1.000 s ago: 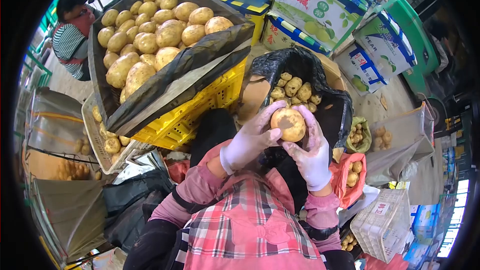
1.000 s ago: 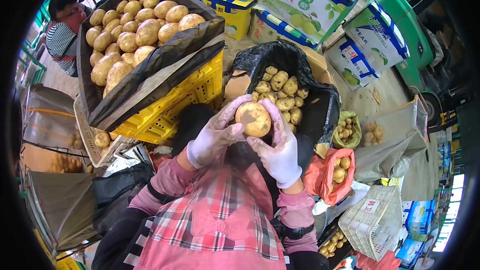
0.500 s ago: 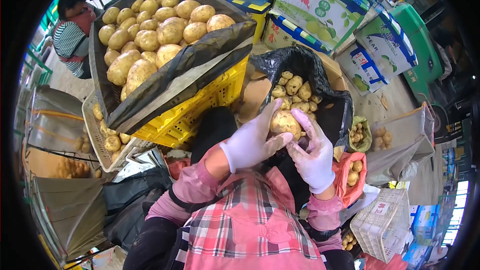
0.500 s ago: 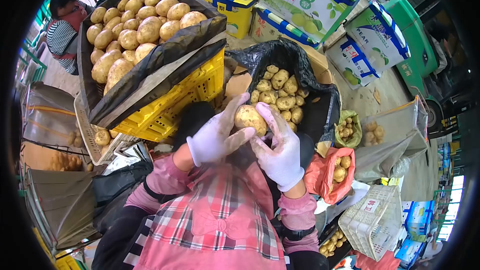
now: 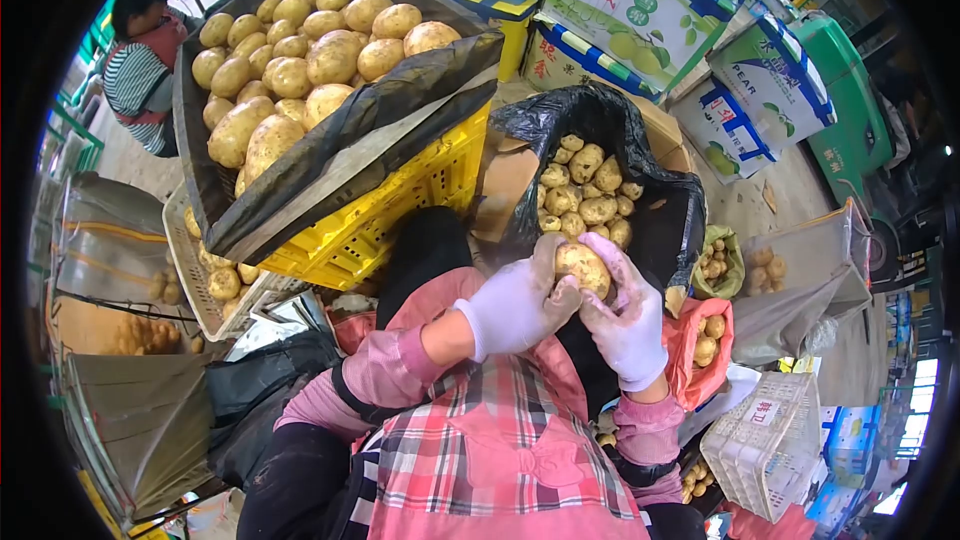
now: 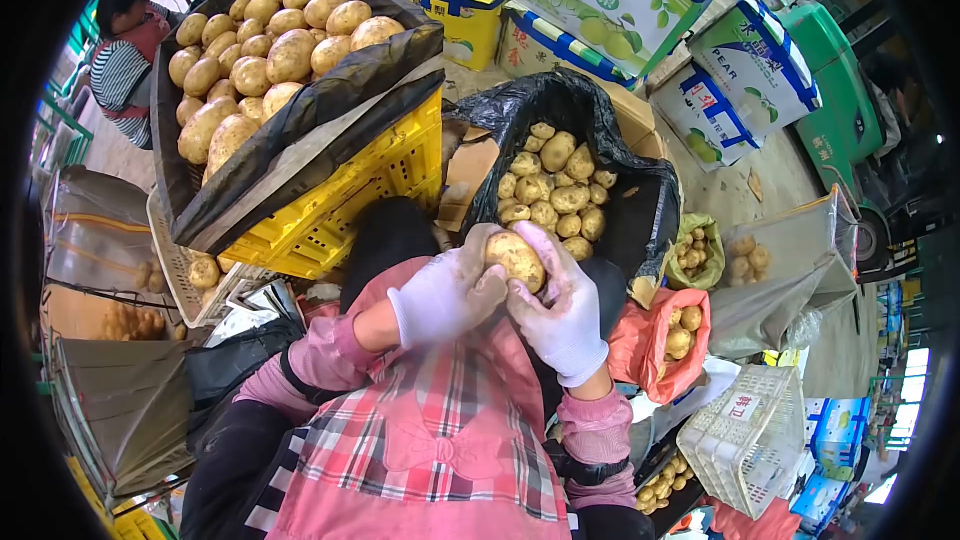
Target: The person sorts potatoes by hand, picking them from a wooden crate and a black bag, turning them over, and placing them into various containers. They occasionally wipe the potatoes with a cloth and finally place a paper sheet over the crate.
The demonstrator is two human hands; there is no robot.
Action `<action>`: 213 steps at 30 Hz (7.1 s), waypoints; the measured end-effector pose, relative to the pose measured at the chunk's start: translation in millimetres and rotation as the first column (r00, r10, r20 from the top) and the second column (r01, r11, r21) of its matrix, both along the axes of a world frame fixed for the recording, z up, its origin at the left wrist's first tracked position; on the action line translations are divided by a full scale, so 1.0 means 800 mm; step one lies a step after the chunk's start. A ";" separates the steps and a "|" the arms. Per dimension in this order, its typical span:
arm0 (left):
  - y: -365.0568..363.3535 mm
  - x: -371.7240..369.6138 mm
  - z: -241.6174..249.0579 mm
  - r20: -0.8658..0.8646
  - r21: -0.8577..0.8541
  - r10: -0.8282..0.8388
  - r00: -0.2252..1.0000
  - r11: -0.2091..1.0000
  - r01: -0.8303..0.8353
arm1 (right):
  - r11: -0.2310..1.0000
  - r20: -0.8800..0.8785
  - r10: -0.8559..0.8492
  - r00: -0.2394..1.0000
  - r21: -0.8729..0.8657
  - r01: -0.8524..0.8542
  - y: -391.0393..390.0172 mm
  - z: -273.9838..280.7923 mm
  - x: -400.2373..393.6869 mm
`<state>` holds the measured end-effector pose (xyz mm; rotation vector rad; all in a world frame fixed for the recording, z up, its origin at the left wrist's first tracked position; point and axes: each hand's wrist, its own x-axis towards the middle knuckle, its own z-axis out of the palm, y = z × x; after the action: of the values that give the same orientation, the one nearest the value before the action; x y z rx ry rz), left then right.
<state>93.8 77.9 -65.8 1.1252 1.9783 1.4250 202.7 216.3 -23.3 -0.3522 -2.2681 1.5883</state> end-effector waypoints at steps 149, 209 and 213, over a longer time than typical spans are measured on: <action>-0.026 -0.071 0.048 -0.075 0.260 0.543 0.836 0.820 -0.509 | 0.505 -0.797 -0.493 0.350 0.065 0.861 0.161 0.068 0.085; 0.014 -0.017 -0.007 0.715 0.498 -0.213 0.666 0.824 -0.271 | 0.943 -0.150 0.259 0.954 0.252 -0.217 0.026 -0.002 -0.069; 0.010 0.007 -0.014 0.718 0.459 -0.153 0.679 0.838 -0.297 | 0.913 -0.248 0.029 0.968 0.401 0.075 -0.007 -0.031 -0.067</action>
<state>99.5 86.0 -77.3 0.4778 1.0548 2.1404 149.3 210.4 -48.4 -0.0624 -2.3060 1.0349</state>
